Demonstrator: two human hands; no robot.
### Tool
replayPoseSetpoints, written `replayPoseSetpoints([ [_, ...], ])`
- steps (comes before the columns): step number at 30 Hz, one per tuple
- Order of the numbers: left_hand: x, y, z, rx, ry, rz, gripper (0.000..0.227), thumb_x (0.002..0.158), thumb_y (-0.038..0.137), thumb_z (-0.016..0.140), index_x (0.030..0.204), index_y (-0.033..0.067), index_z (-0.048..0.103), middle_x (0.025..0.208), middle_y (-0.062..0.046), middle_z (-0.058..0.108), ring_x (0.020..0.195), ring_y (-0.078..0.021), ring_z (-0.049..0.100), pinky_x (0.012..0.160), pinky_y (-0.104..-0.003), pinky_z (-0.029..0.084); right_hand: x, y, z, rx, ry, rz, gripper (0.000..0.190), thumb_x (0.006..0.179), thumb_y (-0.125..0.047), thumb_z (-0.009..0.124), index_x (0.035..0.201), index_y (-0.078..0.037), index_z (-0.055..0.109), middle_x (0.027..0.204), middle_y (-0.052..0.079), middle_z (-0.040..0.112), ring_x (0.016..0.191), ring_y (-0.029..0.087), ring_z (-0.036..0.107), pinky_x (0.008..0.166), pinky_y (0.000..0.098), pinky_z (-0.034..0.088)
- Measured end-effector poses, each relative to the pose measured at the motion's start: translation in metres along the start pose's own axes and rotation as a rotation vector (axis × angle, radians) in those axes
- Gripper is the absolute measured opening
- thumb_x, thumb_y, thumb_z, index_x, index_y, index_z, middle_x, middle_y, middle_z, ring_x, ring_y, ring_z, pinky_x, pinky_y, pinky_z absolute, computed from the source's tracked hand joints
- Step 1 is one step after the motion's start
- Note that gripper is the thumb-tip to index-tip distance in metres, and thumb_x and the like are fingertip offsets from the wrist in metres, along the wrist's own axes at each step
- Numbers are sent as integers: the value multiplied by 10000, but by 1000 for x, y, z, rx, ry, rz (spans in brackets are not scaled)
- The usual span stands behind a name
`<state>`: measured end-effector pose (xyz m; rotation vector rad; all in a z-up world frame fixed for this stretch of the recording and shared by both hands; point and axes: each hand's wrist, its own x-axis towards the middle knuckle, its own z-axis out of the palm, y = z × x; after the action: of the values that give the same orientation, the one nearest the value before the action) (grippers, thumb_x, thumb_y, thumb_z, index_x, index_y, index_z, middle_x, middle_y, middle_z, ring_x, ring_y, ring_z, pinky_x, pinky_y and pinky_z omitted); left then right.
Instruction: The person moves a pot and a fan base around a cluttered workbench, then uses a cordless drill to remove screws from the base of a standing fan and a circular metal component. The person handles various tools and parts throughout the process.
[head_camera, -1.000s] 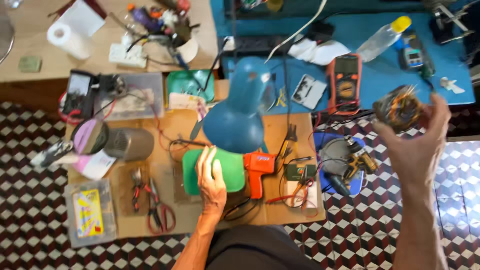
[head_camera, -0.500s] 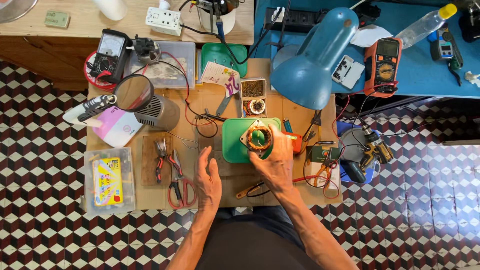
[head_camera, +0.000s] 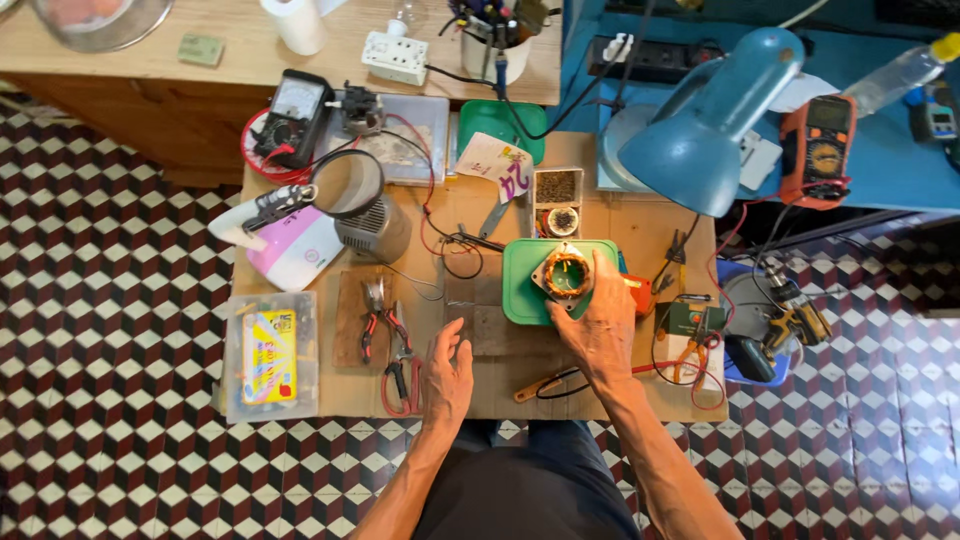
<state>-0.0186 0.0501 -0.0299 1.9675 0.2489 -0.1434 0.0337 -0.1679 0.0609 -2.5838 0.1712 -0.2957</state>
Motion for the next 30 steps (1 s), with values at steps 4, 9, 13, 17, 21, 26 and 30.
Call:
replayPoseSetpoints([
  [4, -4, -29, 23, -42, -132, 40, 329, 993, 170, 581, 1307, 78, 615, 1227, -167, 676, 1080, -300, 688, 925, -393, 559, -28, -2, -23, 42, 45, 34, 970, 749, -215, 879, 1519, 44, 349, 1472, 278, 471, 1355, 427, 471, 1122, 497, 388],
  [9, -24, -83, 20, 115, -225, -61, 258, 1020, 224, 604, 1234, 97, 673, 1163, -148, 752, 1089, -317, 719, 924, -407, 558, -99, -3, -50, 54, 48, 193, 857, 852, -174, 809, 1545, 27, 347, 1480, 292, 461, 1389, 419, 459, 1153, 474, 393],
  [13, -39, -108, -20, 326, 240, -84, 396, 951, 239, 667, 1305, 71, 609, 1264, -198, 665, 1202, -405, 614, 1012, -479, 482, -154, 8, -46, 70, -109, 281, 834, 861, -184, 763, 1549, 25, 341, 1464, 291, 471, 1375, 408, 474, 1117, 469, 411],
  [17, -9, -117, -61, 421, 371, -205, 778, 783, 360, 813, 1404, 7, 506, 1301, -236, 565, 1241, -432, 504, 1047, -520, 412, -196, 16, -45, 86, -292, 450, 834, 844, -209, 732, 1554, -30, 334, 1372, 243, 529, 1279, 364, 550, 1024, 460, 471],
  [21, 43, -152, -66, 447, 297, -262, 877, 748, 392, 871, 1415, -22, 482, 1336, -277, 514, 1233, -451, 489, 995, -526, 415, -231, 24, -47, 66, -433, 720, 822, 855, -233, 717, 1572, -121, 331, 1339, 193, 552, 1174, 315, 619, 923, 435, 539],
  [26, 71, -169, -29, 419, 173, -87, 691, 809, 326, 829, 1353, -12, 568, 1343, -247, 566, 1209, -421, 569, 980, -484, 484, -263, 33, -54, 43, -474, 763, 828, 846, -271, 751, 1559, -142, 351, 1268, 151, 603, 1063, 263, 689, 892, 387, 562],
  [30, 49, -189, -23, 8, -6, -22, 547, 886, 283, 697, 1377, 59, 609, 1244, -158, 696, 1126, -307, 720, 932, -421, 565, -281, 35, -57, 76, -497, 719, 776, 834, -240, 734, 1518, -112, 392, 1323, 151, 586, 1065, 268, 677, 833, 396, 564],
])
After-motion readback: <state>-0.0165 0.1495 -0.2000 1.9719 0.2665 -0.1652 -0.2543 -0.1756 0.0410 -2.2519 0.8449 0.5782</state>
